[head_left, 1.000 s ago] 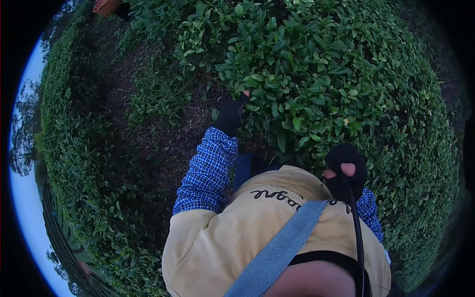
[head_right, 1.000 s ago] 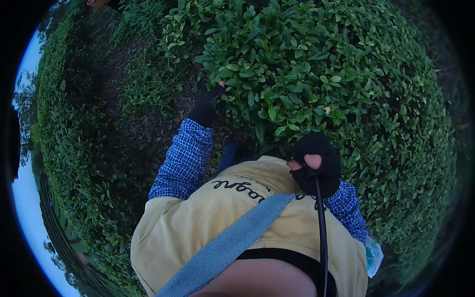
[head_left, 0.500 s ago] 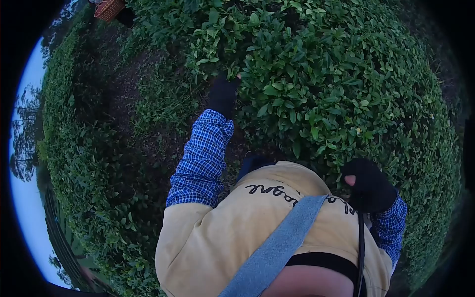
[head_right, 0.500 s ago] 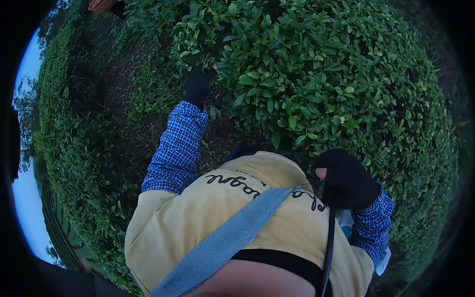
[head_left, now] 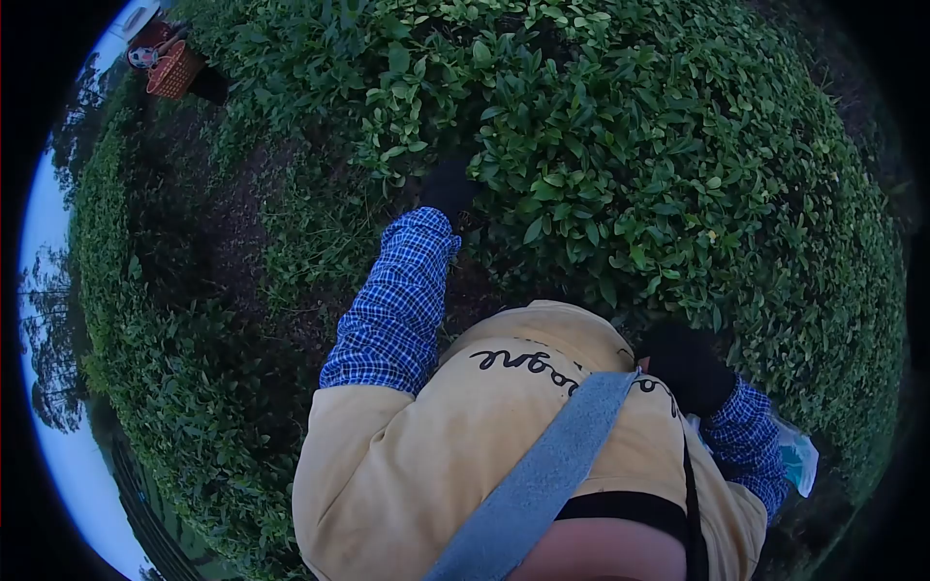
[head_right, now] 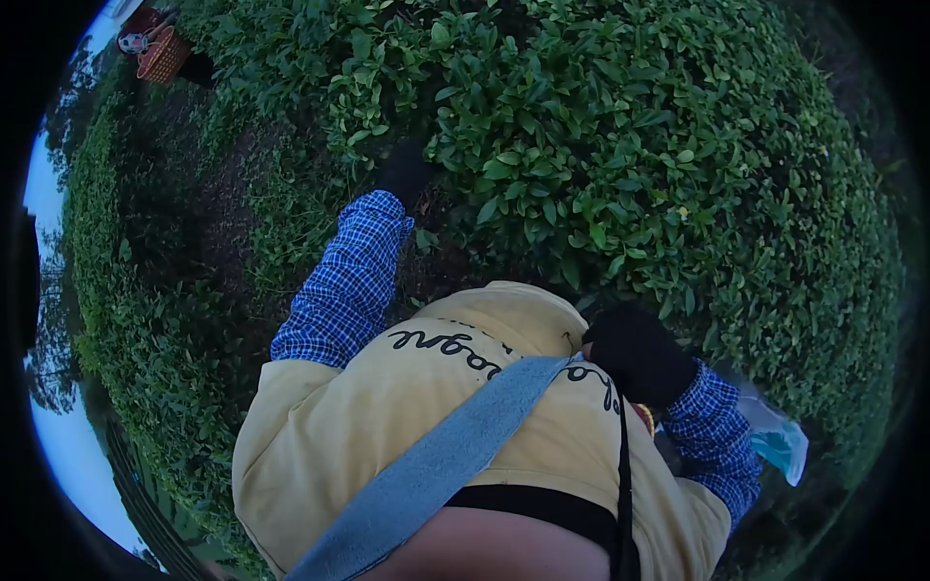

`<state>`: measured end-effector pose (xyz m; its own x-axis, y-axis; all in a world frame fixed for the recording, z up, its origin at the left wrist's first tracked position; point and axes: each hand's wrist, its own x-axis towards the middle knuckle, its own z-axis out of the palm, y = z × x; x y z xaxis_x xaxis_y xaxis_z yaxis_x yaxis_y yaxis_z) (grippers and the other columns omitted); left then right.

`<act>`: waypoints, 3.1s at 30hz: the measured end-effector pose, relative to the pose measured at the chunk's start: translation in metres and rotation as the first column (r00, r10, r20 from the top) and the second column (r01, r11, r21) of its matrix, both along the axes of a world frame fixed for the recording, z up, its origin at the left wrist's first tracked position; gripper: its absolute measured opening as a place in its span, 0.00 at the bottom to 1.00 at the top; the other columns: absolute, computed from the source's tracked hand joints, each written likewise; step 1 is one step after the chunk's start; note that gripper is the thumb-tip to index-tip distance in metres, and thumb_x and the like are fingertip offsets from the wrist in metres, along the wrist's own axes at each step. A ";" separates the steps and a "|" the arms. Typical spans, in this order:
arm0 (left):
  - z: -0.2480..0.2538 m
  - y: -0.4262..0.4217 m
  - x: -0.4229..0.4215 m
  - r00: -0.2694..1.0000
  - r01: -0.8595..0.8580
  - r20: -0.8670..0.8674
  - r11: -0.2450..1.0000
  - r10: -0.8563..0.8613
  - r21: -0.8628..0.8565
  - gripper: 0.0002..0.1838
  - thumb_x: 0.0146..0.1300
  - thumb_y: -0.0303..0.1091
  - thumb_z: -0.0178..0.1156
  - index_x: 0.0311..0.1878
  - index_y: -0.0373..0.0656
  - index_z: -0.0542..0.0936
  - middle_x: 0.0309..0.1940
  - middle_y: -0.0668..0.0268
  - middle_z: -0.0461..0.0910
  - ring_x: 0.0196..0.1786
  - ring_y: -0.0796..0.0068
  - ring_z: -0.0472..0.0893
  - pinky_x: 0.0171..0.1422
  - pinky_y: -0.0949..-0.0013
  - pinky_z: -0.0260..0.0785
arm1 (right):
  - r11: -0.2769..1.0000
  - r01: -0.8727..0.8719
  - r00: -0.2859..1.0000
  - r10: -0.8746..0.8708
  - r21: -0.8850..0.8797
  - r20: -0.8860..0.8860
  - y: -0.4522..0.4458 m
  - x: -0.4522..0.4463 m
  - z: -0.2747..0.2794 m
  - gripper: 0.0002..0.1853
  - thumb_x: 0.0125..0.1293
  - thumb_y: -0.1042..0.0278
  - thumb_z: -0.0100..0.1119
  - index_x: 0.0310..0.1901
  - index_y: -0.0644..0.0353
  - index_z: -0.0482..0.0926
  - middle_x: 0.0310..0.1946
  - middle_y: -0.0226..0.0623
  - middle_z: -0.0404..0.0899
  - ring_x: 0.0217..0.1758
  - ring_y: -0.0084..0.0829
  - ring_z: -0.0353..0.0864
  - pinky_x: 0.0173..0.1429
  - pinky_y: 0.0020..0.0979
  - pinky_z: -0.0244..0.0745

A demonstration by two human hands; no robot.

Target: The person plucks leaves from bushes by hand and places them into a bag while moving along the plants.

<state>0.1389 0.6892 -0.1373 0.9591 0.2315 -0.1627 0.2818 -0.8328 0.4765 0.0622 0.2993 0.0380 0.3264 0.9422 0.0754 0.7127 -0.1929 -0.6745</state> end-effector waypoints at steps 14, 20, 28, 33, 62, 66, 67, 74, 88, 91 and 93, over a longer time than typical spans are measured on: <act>-0.052 0.024 -0.015 0.880 0.409 0.216 0.906 -0.424 0.111 0.21 0.52 0.33 0.59 0.51 0.43 0.73 0.41 0.50 0.75 0.45 0.51 0.74 0.50 0.54 0.67 | 0.590 0.674 0.704 -0.330 0.445 -0.629 0.044 0.004 -0.018 0.07 0.57 0.72 0.53 0.38 0.60 0.71 0.27 0.38 0.72 0.28 0.35 0.71 0.32 0.33 0.66; -0.052 0.009 -0.042 0.921 0.250 0.380 0.882 -0.089 -0.399 0.24 0.53 0.27 0.56 0.57 0.41 0.71 0.35 0.53 0.79 0.40 0.57 0.77 0.45 0.62 0.69 | 0.735 0.058 0.983 -0.161 0.676 0.091 0.093 0.028 -0.002 0.22 0.48 0.81 0.59 0.47 0.52 0.69 0.27 0.36 0.74 0.26 0.38 0.73 0.33 0.37 0.65; 0.085 -0.032 -0.024 0.882 0.359 0.471 0.696 -0.034 -0.622 0.18 0.65 0.39 0.52 0.53 0.38 0.73 0.47 0.61 0.76 0.49 0.72 0.76 0.52 0.69 0.67 | 0.675 -0.034 0.997 -0.028 0.737 0.071 0.124 0.034 0.008 0.11 0.56 0.71 0.55 0.42 0.57 0.71 0.27 0.41 0.75 0.25 0.41 0.74 0.31 0.40 0.66; 0.098 -0.096 0.013 0.986 0.164 0.146 0.393 -0.075 -0.905 0.22 0.60 0.42 0.58 0.52 0.36 0.72 0.48 0.59 0.75 0.54 0.71 0.72 0.58 0.67 0.62 | 0.624 -0.057 0.991 -0.057 0.780 0.118 0.136 0.026 0.023 0.06 0.53 0.71 0.57 0.33 0.60 0.74 0.26 0.40 0.75 0.25 0.42 0.74 0.31 0.40 0.67; 0.077 -0.338 -0.065 0.234 0.943 0.395 0.109 -0.889 -0.313 0.25 0.59 0.36 0.58 0.58 0.36 0.68 0.48 0.59 0.77 0.50 0.69 0.75 0.54 0.68 0.67 | 0.659 -0.085 0.977 -0.092 0.747 0.192 0.186 -0.032 0.041 0.09 0.37 0.71 0.62 0.25 0.55 0.76 0.26 0.39 0.75 0.31 0.43 0.76 0.36 0.42 0.71; 0.080 -0.324 -0.067 0.250 0.939 0.426 0.111 -0.869 -0.326 0.24 0.59 0.35 0.58 0.57 0.37 0.69 0.48 0.59 0.77 0.50 0.70 0.75 0.54 0.68 0.67 | 0.527 -0.080 0.975 -0.134 0.846 0.175 0.190 -0.031 0.025 0.11 0.39 0.72 0.64 0.28 0.55 0.75 0.27 0.40 0.75 0.32 0.44 0.76 0.34 0.42 0.71; 0.082 -0.321 -0.067 0.257 0.937 0.439 0.111 -0.861 -0.331 0.23 0.59 0.35 0.58 0.57 0.37 0.69 0.48 0.60 0.77 0.50 0.70 0.75 0.54 0.68 0.67 | 0.567 -0.095 0.974 -0.115 0.818 0.193 0.187 -0.031 0.025 0.12 0.40 0.71 0.65 0.30 0.55 0.75 0.28 0.41 0.75 0.32 0.45 0.76 0.34 0.42 0.71; 0.091 -0.284 -0.063 0.300 0.926 0.577 0.086 -0.760 -0.368 0.22 0.60 0.33 0.58 0.57 0.39 0.70 0.48 0.60 0.77 0.50 0.70 0.75 0.54 0.68 0.66 | 0.557 -0.110 0.969 -0.125 0.823 0.214 0.170 -0.029 0.008 0.19 0.46 0.70 0.67 0.40 0.59 0.73 0.30 0.41 0.76 0.29 0.43 0.76 0.32 0.40 0.70; 0.153 -0.143 -0.039 0.757 0.485 0.345 0.124 -0.555 -0.865 0.12 0.64 0.30 0.50 0.49 0.37 0.76 0.40 0.63 0.80 0.41 0.77 0.78 0.45 0.74 0.70 | 0.503 0.091 0.964 -0.259 0.860 0.050 0.121 -0.037 -0.011 0.30 0.49 0.74 0.67 0.55 0.52 0.67 0.34 0.40 0.75 0.28 0.37 0.76 0.29 0.35 0.69; 0.202 -0.128 -0.058 0.788 0.514 0.452 0.041 -0.419 -0.857 0.13 0.64 0.31 0.51 0.48 0.36 0.75 0.36 0.61 0.80 0.41 0.76 0.78 0.46 0.71 0.70 | 0.587 0.203 0.960 -0.278 0.784 -0.040 0.112 -0.036 -0.022 0.29 0.44 0.77 0.70 0.48 0.55 0.67 0.31 0.40 0.75 0.28 0.37 0.76 0.31 0.35 0.70; 0.221 -0.114 -0.064 0.510 0.755 0.587 0.000 -0.629 -0.656 0.13 0.63 0.34 0.53 0.48 0.39 0.75 0.42 0.58 0.78 0.46 0.65 0.77 0.52 0.63 0.68 | 0.614 0.200 0.971 -0.228 0.764 -0.071 0.113 -0.041 -0.033 0.26 0.49 0.76 0.67 0.49 0.55 0.66 0.37 0.41 0.74 0.37 0.36 0.77 0.38 0.33 0.72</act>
